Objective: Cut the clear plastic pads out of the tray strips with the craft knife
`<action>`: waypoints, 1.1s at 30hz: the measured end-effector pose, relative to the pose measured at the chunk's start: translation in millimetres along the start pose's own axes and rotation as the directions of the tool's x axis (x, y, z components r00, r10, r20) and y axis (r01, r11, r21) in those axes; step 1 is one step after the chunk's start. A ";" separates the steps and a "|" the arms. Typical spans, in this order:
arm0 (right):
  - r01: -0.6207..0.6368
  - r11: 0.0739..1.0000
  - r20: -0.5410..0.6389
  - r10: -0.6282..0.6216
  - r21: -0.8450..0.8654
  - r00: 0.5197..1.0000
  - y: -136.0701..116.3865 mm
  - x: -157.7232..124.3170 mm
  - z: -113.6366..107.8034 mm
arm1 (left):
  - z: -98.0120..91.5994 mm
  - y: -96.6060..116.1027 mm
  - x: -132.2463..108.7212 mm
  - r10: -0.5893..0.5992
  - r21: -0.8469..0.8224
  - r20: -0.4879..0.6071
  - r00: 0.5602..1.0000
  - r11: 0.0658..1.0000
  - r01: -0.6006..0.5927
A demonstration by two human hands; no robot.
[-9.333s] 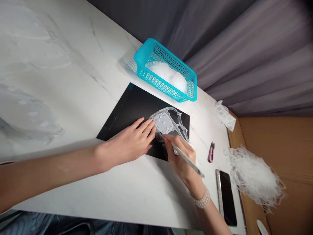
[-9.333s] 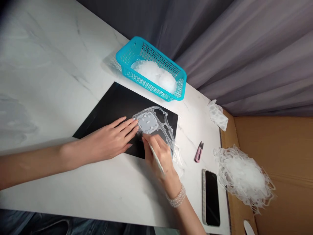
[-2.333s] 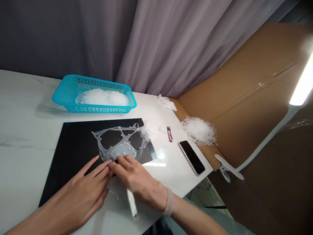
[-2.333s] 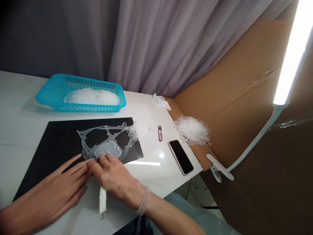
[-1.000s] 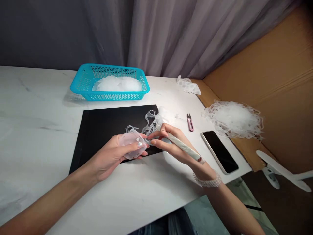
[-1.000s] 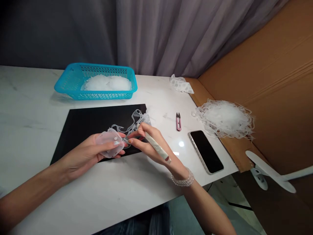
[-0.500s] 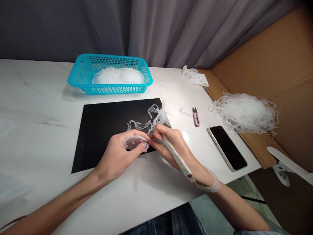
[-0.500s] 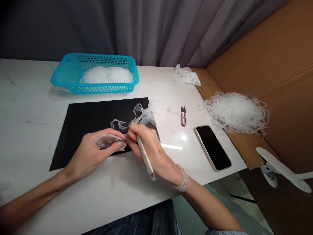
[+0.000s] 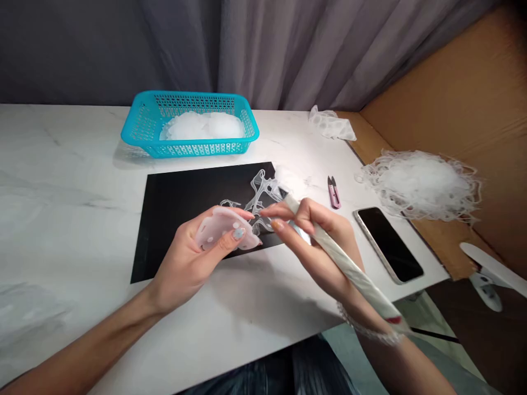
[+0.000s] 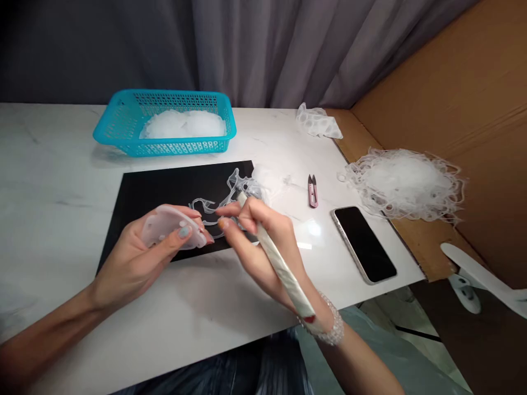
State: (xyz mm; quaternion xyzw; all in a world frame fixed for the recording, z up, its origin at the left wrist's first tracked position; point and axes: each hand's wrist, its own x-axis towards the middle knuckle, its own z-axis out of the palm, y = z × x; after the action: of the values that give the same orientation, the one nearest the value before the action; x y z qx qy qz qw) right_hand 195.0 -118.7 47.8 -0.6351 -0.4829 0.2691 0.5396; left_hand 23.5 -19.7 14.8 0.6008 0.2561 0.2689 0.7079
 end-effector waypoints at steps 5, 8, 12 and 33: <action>-0.133 0.921 0.058 0.120 0.367 0.991 -11.6 -13.6 17.5 | 0.6 0.6 -3.5 0.023 -0.085 -0.009 1.000 0.996 -0.024; -0.154 0.884 0.049 0.148 0.441 0.988 -10.8 -14.8 21.9 | 2.3 2.4 -3.9 0.016 -0.114 -0.006 1.000 0.993 -0.016; -0.160 0.873 0.039 0.160 0.461 0.986 -10.2 -15.4 22.2 | 3.3 3.0 -3.8 0.043 -0.115 0.015 0.999 0.993 -0.041; 0.048 0.997 -0.019 -0.047 0.055 0.999 -26.5 -17.4 11.9 | -4.1 10.4 -4.3 0.266 0.070 0.160 0.951 0.957 -0.280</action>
State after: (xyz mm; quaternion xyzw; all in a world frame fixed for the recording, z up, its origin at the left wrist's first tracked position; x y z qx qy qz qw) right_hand 169.5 -130.6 66.5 -0.6105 -0.4854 0.2635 0.5676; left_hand 16.8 -18.4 24.7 0.6807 0.1291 0.3067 0.6526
